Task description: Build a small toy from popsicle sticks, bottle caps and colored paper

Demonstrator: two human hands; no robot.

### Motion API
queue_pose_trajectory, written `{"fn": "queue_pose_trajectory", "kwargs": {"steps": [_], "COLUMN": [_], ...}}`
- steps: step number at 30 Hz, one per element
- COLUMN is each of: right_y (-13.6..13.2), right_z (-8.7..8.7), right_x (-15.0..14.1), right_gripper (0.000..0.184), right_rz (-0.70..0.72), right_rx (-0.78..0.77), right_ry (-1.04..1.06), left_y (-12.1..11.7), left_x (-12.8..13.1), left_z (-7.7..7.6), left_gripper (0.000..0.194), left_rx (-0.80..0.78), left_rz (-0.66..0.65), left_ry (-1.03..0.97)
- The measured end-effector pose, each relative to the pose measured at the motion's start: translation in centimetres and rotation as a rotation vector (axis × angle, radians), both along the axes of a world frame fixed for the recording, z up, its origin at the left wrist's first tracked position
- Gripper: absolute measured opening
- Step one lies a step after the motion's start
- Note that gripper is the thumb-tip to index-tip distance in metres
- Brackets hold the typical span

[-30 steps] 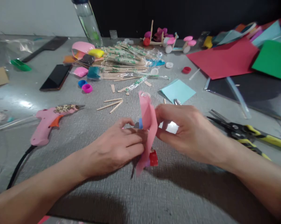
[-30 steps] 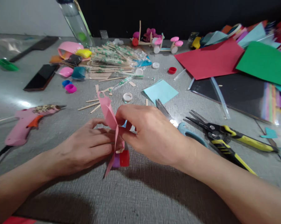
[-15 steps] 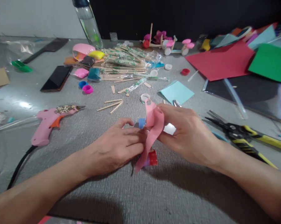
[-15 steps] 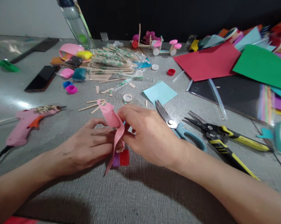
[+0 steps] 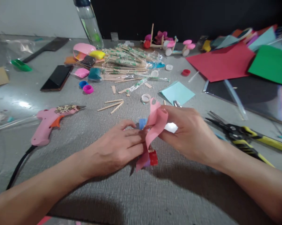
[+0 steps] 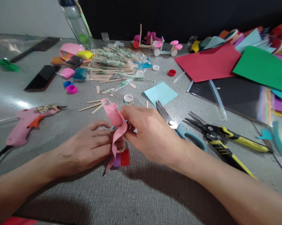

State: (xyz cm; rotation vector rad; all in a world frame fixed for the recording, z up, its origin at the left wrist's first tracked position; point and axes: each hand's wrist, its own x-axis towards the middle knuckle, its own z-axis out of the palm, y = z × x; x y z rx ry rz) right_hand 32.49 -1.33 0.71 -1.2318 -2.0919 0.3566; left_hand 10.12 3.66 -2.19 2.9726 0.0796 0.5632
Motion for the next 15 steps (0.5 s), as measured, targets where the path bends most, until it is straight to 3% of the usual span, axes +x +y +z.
{"fn": "queue_pose_trajectory", "kwargs": {"steps": [15], "right_y": [0.11], "right_z": [0.37], "right_x": [0.13], "right_gripper": [0.012], "right_rz": [0.028], "right_rx": [-0.100], "right_ry": [0.031], "left_y": [-0.31], "left_x": [-0.14], "left_z": [0.13], "left_gripper": [0.025], "left_rx": [-0.041], "left_rz": [0.035], "left_ry": [0.007]}}
